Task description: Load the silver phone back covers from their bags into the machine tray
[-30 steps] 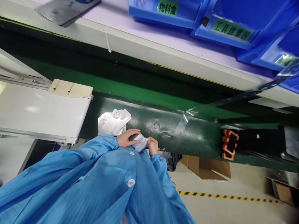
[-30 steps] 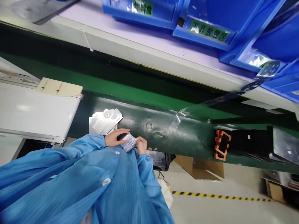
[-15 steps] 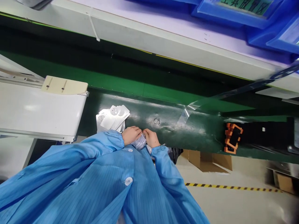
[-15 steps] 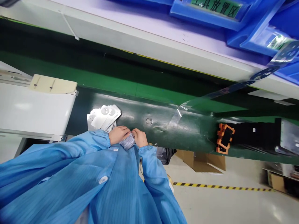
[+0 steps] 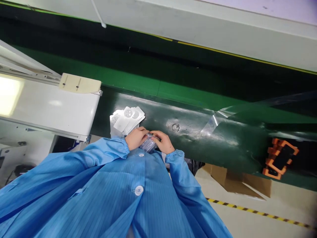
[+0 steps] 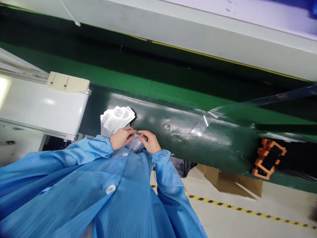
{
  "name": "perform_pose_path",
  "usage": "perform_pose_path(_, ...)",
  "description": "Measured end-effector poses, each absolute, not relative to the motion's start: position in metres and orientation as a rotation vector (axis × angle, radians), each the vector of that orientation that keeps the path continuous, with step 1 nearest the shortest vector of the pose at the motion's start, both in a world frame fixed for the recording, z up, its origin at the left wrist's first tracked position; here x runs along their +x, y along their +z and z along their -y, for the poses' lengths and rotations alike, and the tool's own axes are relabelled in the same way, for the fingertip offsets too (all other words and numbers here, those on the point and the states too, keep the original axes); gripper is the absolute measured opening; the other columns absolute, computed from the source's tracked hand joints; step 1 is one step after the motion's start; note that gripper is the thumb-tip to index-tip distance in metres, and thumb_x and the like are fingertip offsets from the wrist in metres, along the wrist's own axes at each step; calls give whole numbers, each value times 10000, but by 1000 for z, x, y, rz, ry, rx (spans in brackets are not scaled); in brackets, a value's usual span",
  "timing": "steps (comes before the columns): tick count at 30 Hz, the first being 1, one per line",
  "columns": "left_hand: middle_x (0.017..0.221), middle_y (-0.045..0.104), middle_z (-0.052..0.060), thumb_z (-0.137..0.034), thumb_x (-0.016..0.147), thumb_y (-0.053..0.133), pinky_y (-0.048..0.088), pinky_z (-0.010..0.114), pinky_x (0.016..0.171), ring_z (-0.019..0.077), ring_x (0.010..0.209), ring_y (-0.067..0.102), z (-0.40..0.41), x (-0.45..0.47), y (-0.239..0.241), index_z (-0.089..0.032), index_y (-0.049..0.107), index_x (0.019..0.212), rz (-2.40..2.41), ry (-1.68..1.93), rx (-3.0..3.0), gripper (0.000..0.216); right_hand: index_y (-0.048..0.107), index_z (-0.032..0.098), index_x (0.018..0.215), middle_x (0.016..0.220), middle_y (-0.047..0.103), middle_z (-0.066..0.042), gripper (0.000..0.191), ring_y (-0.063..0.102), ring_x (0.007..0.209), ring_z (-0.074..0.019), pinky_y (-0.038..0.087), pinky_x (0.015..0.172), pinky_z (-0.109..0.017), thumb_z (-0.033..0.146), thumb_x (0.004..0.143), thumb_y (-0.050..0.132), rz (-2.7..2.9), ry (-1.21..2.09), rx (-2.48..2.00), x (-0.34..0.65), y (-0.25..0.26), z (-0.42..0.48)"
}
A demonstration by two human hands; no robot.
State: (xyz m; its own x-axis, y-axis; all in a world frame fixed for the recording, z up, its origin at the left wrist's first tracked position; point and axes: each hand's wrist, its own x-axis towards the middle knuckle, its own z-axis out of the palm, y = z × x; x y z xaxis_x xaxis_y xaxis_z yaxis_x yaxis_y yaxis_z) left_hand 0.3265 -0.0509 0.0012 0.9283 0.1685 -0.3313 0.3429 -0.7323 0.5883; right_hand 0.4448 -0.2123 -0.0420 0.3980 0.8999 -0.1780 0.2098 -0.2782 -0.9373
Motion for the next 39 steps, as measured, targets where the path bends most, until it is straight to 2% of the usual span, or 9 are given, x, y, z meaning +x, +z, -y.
perform_pose_path(3, 1024, 694, 59, -186, 890, 532, 522, 280, 845, 176, 907, 670, 51, 313, -2, -176, 674, 1135, -426, -225, 2358, 284, 689, 208, 1089, 1088, 685, -66, 235, 630, 1006, -177, 476, 907, -291, 287, 927, 538, 1127, 942, -1644, 452, -41, 203)
perform_pose_path(7, 1062, 706, 77, -314, 915, 547, 537, 315, 865, 206, 950, 683, 59, 297, -11, -179, 705, 1031, -465, -159, 2491, 238, 678, 207, 991, 946, 700, -56, 244, 649, 890, -169, 496, 840, -286, 192, 954, 437, 1333, 865, -1754, 453, -41, 194)
perform_pose_path(9, 1094, 699, 92, -337, 926, 538, 545, 324, 857, 215, 969, 683, 64, 292, -14, -172, 687, 1081, -423, -157, 2548, 271, 659, 206, 990, 930, 690, -55, 245, 645, 873, -171, 496, 824, -284, 174, 954, 420, 1418, 849, -1797, 454, -39, 197)
perform_pose_path(12, 1148, 678, 98, -284, 948, 499, 540, 315, 872, 203, 1012, 672, 72, 290, -14, -166, 622, 1200, -365, -145, 2555, 304, 630, 218, 1051, 963, 688, -44, 191, 648, 893, -170, 501, 837, -288, 224, 956, 464, 1430, 939, -1761, 460, -34, 208)
perform_pose_path(16, 1129, 670, 88, -231, 948, 480, 523, 298, 883, 188, 1001, 662, 80, 294, -8, -167, 604, 1187, -291, -239, 2542, 277, 606, 223, 1117, 1004, 677, -45, 202, 647, 894, -170, 515, 819, -290, 236, 934, 519, 1446, 1013, -1796, 465, -22, 223)
perform_pose_path(27, 1017, 629, 113, -226, 939, 503, 489, 348, 835, 245, 978, 593, 88, 315, 0, -112, 604, 1124, -301, -385, 2757, 240, 541, 181, 1299, 964, 591, -122, 381, 509, 930, -244, 451, 691, -305, 117, 940, 430, 2071, 540, -2259, 451, -14, 212)
perform_pose_path(31, 999, 628, 120, -246, 949, 496, 481, 355, 825, 249, 978, 579, 83, 320, -4, -112, 620, 1087, -339, -347, 2788, 228, 577, 199, 1207, 993, 577, -121, 292, 499, 950, -245, 434, 653, -294, 143, 953, 446, 2146, 571, -2233, 462, -14, 197)
perform_pose_path(35, 1021, 639, 114, -248, 978, 439, 481, 348, 836, 232, 972, 588, 83, 317, -9, -128, 616, 1101, -322, -300, 2778, 247, 619, 183, 1061, 971, 591, -105, 197, 533, 937, -233, 452, 733, -297, 169, 964, 447, 2134, 632, -2200, 464, -13, 191)
perform_pose_path(39, 1047, 647, 113, -241, 970, 458, 487, 343, 834, 232, 999, 599, 83, 318, -11, -140, 621, 1080, -351, -338, 2742, 221, 605, 199, 1095, 1079, 610, -89, 234, 588, 907, -186, 452, 770, -267, 162, 975, 408, 1900, 737, -2149, 460, -19, 192)
